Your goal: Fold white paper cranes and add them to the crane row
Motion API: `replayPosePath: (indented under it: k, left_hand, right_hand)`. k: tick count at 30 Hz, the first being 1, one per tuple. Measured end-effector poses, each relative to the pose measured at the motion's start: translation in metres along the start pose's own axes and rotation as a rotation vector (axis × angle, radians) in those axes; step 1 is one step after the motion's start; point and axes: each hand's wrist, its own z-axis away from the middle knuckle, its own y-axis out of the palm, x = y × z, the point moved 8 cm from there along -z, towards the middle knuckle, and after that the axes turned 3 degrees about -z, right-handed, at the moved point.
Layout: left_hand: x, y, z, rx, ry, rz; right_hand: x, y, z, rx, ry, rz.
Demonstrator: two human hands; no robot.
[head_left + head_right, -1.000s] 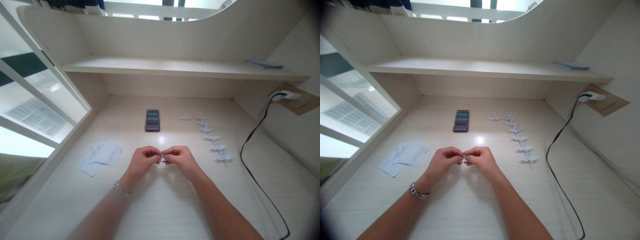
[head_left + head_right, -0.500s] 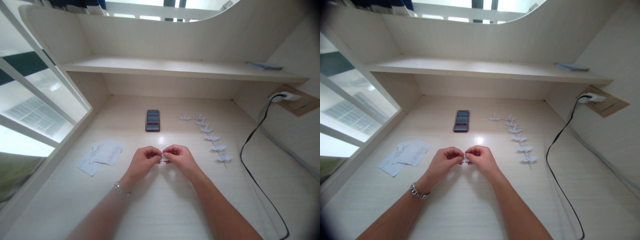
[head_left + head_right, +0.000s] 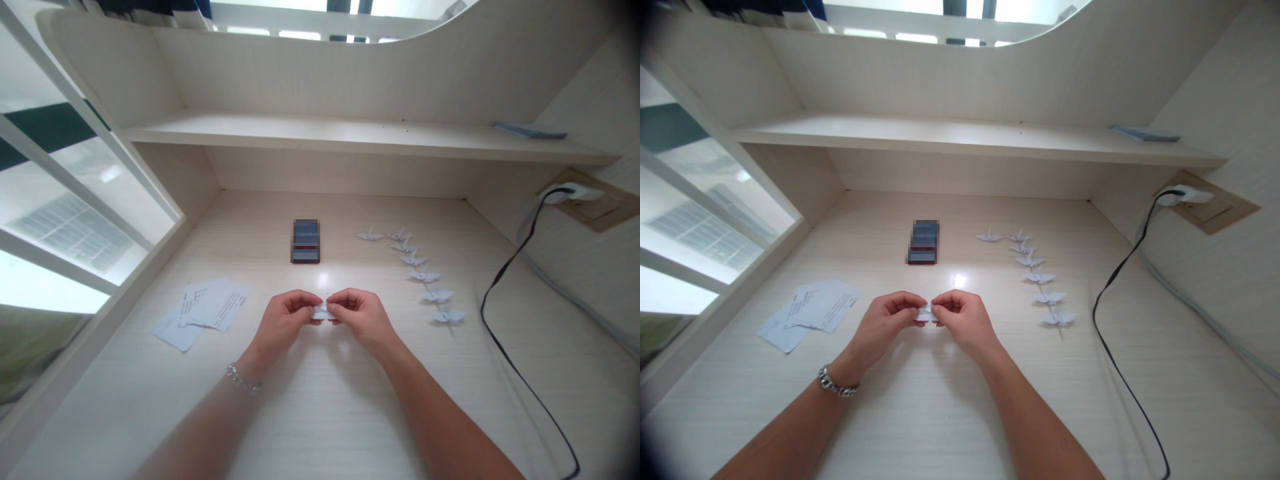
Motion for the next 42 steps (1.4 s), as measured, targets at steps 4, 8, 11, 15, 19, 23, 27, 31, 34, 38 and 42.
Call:
replayPosePath:
  k: [4, 8, 11, 15, 19, 23, 27, 31, 34, 38, 42]
  left_hand:
    - [-0.001, 0.0007, -0.0004, 0.014, 0.03, -0.058]
    - [0.0, 0.0001, -0.0006, 0.015, 0.045, -0.086]
    - [0.0, 0.0, -0.0001, 0.019, 0.052, -0.076]
    - [-0.0003, -0.0009, 0.0004, 0.015, 0.048, -0.054]
    - [-0.0015, -0.0028, 0.0001, -0.001, 0.047, -0.042]
    - [-0.0038, -0.0049, -0.0002, -0.029, 0.072, -0.087]
    - [-0.0045, -0.0042, 0.0006, -0.028, 0.08, -0.136]
    - [-0.0045, -0.0028, 0.0016, -0.015, 0.074, -0.143]
    - [-0.0038, -0.0025, 0.0012, -0.009, 0.07, -0.149]
    - [-0.0037, -0.0048, 0.0001, -0.022, 0.078, -0.152]
    - [-0.0025, -0.0055, 0.0002, -0.008, 0.041, -0.084]
  right_hand:
    - [0.0003, 0.0024, 0.0011, 0.015, -0.032, 0.035]
    - [-0.0015, 0.0036, 0.0005, 0.023, -0.033, 0.033]
    - [-0.0025, 0.0038, -0.0001, 0.024, -0.019, 0.013]
    - [-0.0028, 0.005, 0.0003, 0.032, 0.009, -0.029]
    - [-0.0026, 0.0064, 0.0013, 0.035, 0.041, -0.08]
    - [-0.0052, 0.0072, 0.0014, 0.034, 0.079, -0.105]
    - [-0.0064, 0.0061, 0.0006, 0.026, 0.068, -0.068]
    - [-0.0059, 0.0061, 0.0, 0.03, 0.04, -0.033]
    - [-0.0068, 0.0067, 0.0, 0.032, 0.037, -0.03]
    - [-0.0075, 0.0067, -0.0006, 0.036, 0.028, -0.036]
    - [-0.0051, 0.0038, -0.0012, 0.028, -0.002, -0.006]
